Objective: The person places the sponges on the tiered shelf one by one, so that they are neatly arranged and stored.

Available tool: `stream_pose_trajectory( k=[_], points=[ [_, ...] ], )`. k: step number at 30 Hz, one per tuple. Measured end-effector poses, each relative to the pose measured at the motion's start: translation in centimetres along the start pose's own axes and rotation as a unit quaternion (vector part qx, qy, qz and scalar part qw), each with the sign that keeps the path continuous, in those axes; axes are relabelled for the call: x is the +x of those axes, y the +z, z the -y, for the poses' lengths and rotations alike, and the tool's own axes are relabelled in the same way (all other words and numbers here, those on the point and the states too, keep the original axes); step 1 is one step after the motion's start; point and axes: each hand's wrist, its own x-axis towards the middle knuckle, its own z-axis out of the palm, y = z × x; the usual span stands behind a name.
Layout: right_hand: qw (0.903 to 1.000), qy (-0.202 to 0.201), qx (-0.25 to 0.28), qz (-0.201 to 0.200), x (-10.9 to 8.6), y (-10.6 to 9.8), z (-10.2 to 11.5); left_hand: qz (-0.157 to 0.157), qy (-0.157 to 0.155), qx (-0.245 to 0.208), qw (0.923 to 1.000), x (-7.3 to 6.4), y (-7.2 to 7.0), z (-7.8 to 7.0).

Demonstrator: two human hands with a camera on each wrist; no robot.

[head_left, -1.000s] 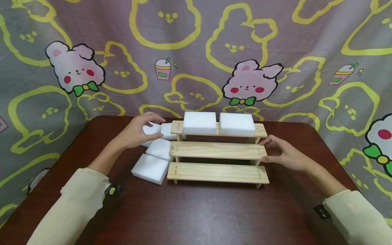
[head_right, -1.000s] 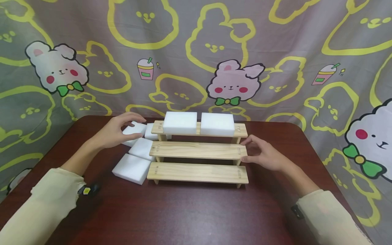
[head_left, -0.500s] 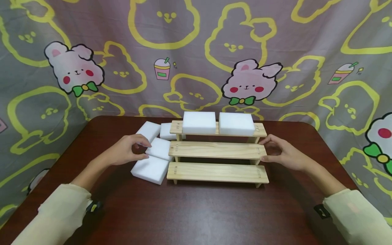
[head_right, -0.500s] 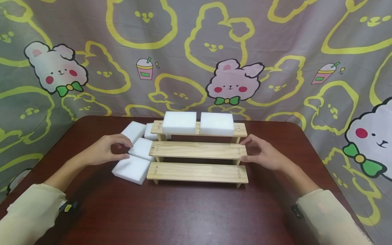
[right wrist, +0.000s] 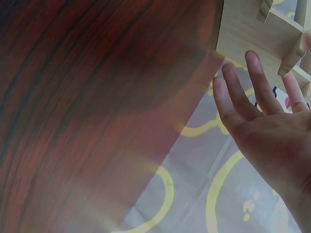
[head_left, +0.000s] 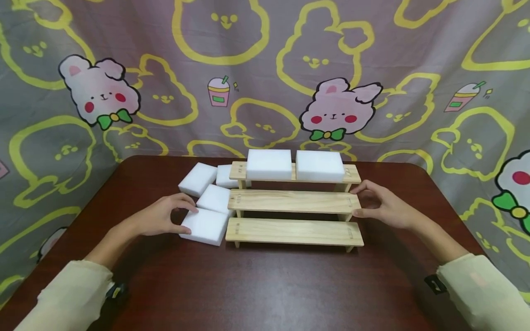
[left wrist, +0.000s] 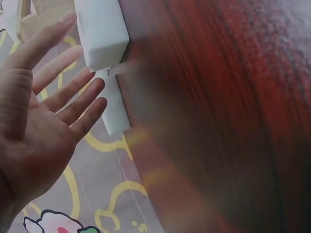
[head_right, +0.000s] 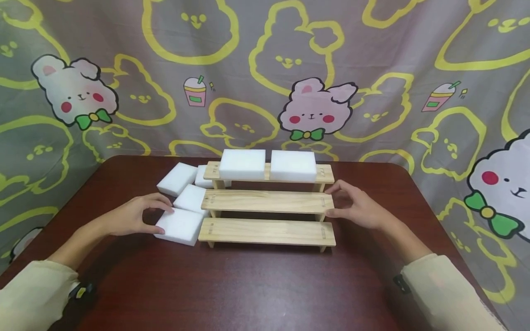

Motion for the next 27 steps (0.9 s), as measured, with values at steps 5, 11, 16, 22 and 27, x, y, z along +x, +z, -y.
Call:
stream_pose_trajectory(
  k=[5, 11, 16, 22, 27],
  points=[
    [1.0, 0.004, -0.004, 0.001, 0.07, -0.05, -0.04, 0.022, -0.004, -0.008, 0.9997, -0.14, -0.04, 0.13],
    [1.0, 0.005, 0.0, -0.001, -0.04, -0.05, 0.0, 0.045, -0.004, -0.015, 0.9989, -0.17, -0.03, 0.24],
    [1.0, 0.004, 0.005, -0.001, -0.08, -0.01, -0.01, 0.05, -0.015, -0.023, 0.9984, -0.13, -0.02, 0.45],
    [1.0, 0.002, 0.007, -0.001, -0.1, 0.04, 0.01, 0.047, -0.009, -0.029, 0.9984, -0.17, -0.25, 0.48],
    [1.0, 0.003, 0.004, -0.001, -0.09, -0.03, 0.05, 0.043, -0.012, -0.037, 0.9983, -0.32, -0.77, 0.22]
  ],
)
